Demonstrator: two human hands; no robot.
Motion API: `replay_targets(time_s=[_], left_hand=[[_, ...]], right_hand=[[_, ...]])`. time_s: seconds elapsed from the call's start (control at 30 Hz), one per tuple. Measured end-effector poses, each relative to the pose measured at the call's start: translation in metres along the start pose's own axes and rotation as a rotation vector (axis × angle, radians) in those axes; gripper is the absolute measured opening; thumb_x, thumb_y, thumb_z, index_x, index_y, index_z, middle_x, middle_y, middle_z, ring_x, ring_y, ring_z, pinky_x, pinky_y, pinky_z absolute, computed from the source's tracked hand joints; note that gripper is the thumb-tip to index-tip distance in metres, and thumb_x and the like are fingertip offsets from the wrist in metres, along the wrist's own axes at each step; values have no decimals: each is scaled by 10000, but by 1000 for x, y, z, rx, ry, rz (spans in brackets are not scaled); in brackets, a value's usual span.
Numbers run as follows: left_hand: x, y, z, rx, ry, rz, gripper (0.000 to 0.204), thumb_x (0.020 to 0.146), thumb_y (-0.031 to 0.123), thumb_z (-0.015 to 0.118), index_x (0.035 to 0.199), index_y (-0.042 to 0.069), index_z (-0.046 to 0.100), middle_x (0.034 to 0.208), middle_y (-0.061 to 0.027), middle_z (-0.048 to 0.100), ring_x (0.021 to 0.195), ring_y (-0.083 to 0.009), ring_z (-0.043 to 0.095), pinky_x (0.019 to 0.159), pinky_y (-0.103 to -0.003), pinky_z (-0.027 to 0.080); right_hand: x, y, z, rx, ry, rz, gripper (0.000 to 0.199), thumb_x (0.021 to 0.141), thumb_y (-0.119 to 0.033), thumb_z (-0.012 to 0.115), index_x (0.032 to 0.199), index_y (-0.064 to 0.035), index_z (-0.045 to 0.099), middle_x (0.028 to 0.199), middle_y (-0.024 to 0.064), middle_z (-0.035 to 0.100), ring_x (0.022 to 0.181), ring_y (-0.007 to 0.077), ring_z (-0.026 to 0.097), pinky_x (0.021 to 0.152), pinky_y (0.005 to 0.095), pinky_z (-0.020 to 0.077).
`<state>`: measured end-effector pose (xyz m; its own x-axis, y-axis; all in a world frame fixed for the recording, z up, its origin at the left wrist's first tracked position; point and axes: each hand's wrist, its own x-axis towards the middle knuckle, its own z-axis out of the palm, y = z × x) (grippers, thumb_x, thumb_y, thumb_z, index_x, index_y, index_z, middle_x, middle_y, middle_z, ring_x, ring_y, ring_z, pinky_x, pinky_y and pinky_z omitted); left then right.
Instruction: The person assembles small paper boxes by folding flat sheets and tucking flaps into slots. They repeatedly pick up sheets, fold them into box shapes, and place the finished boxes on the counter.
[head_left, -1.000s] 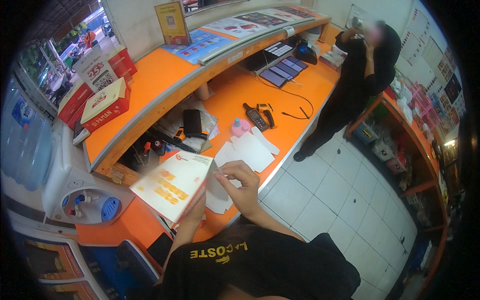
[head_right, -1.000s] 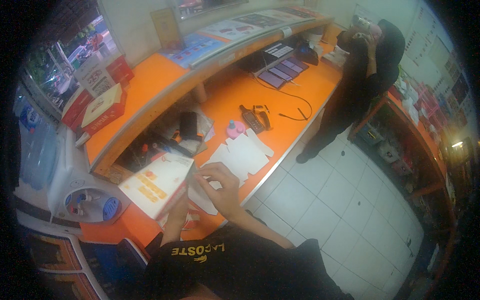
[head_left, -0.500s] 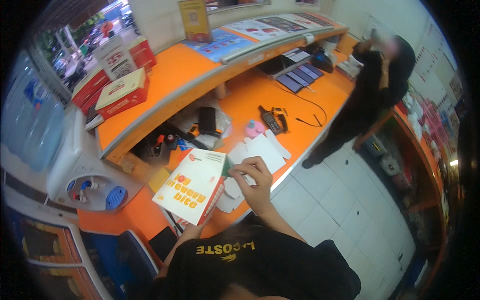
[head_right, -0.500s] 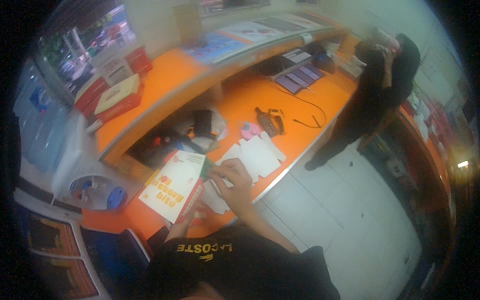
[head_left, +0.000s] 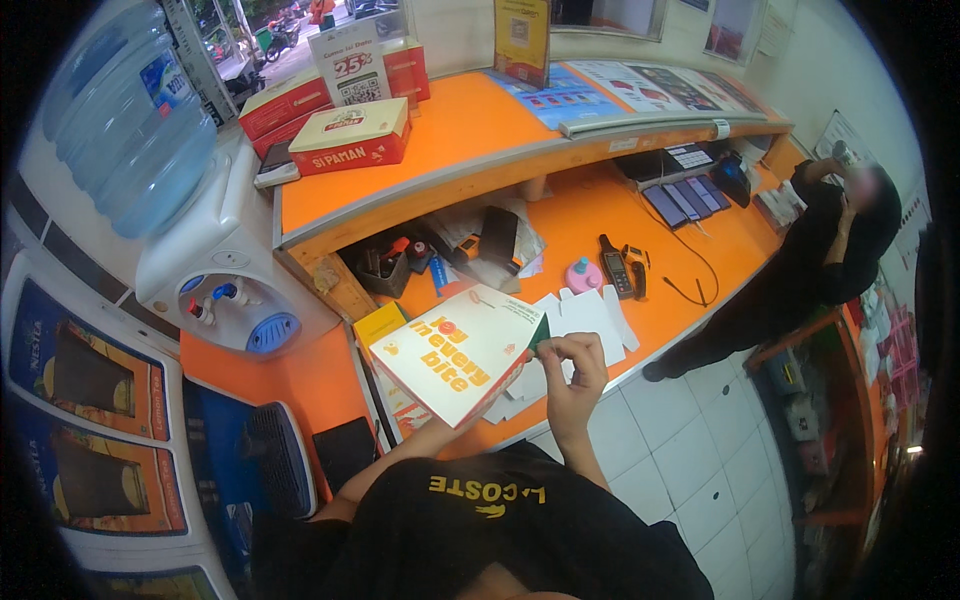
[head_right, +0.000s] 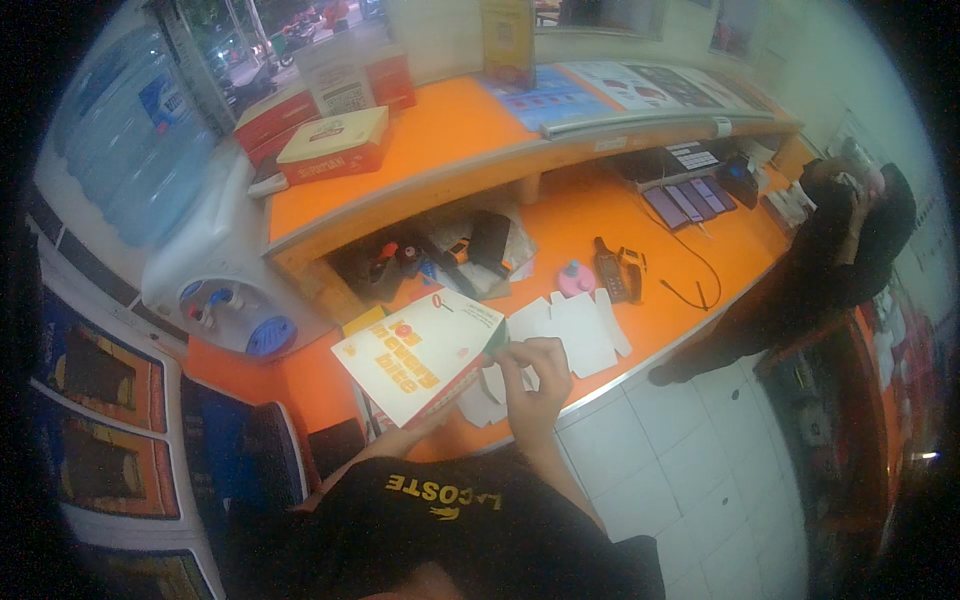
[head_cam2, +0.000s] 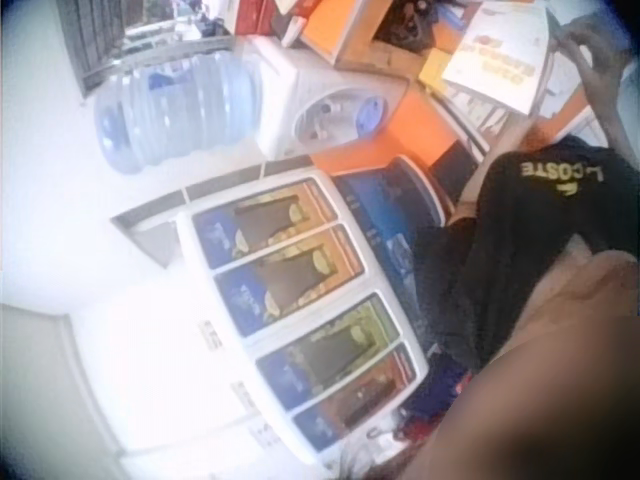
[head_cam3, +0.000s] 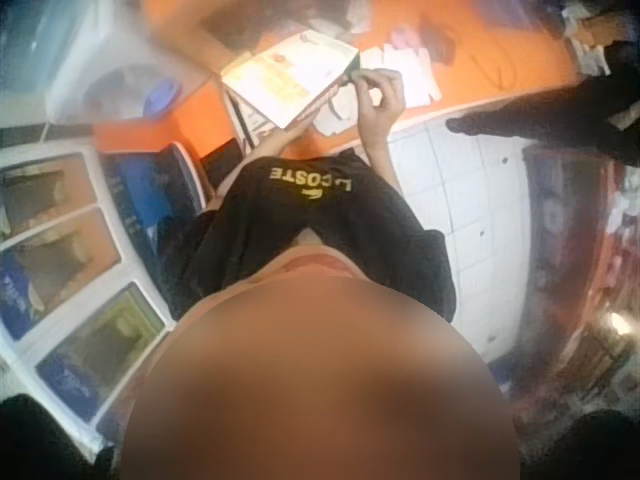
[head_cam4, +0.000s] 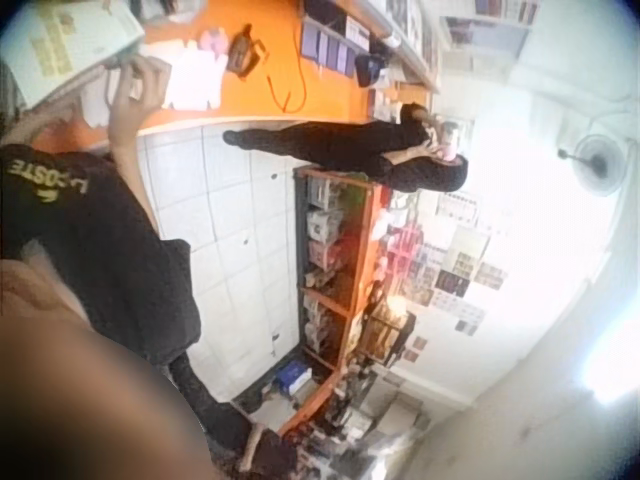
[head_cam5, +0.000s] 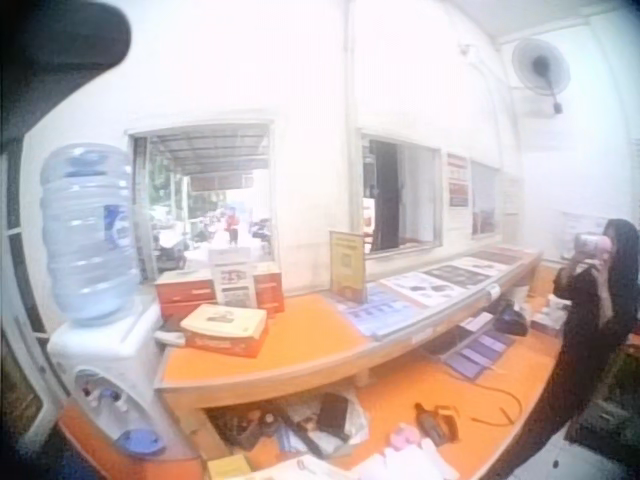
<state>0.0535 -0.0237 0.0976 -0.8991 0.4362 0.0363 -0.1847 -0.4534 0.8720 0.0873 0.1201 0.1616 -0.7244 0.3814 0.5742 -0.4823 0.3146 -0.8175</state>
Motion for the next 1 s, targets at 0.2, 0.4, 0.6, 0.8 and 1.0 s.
replay_targets(time_s=[0.2,0.4,0.6,0.8,1.0], left_hand=[[0,-2,-1,-195,-9,-54,548,1026,380,428,1442,39,325,1331,-213,525,1252,-265,534,994,-343,483],[-3,19,10,822,127,117,578,1019,449,406,1457,83,316,1408,-178,468,1242,-257,535,1013,-326,464],[-2,33,9,213,8,1,545,974,374,521,1409,78,382,1354,-152,491,1199,-261,537,1006,-337,441],[2,41,15,392,-6,185,539,903,305,623,1342,49,445,1265,-146,534,1141,-280,551,969,-378,446],[11,59,9,1158,309,678,495,786,162,762,1218,16,572,1149,-154,596,1094,-305,572,906,-396,459]], right_hand=[[6,-7,-5,-90,-58,-7,123,745,35,721,860,-8,708,820,74,609,739,165,588,648,278,459],[1,-14,-4,-131,-53,-35,172,751,20,731,914,-32,719,890,99,655,813,214,644,695,303,500],[-3,-13,3,-278,-130,-230,211,787,57,695,988,-7,705,962,126,667,830,224,642,714,305,502],[-4,0,7,-317,-91,-198,326,790,-6,711,1106,0,632,1022,147,663,904,264,663,767,343,533],[6,39,-25,-136,26,149,225,875,-92,660,1047,44,608,992,178,671,838,220,666,739,338,525]])
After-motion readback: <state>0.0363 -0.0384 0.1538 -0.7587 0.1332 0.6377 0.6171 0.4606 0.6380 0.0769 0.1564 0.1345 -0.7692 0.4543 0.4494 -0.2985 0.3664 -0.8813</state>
